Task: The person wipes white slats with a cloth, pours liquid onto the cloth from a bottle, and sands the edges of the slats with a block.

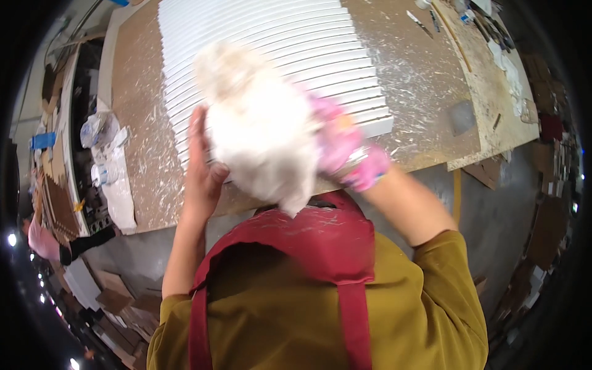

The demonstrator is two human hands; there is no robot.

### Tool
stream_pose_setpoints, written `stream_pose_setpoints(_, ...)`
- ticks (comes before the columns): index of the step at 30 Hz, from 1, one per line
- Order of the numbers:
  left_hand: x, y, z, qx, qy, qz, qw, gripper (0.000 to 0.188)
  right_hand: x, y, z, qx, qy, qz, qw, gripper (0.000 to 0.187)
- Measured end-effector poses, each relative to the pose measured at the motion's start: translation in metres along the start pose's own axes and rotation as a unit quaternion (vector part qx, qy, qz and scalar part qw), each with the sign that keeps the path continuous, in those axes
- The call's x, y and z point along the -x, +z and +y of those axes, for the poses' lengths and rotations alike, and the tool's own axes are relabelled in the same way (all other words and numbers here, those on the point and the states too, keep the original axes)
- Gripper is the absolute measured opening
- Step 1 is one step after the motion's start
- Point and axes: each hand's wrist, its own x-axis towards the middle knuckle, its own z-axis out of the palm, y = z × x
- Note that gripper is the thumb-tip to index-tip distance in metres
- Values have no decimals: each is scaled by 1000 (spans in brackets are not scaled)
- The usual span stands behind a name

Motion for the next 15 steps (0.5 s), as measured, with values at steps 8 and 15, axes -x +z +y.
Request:
stream_pose_setpoints(8,4,-35,13,229,-163,218,935,35,-18,-60,-52,382,-19,-144,913,97)
stream_pose_setpoints(15,-1,108,-15,-344,130,-77,927,57,-13,-59,4,399,-103,-235,880,94)
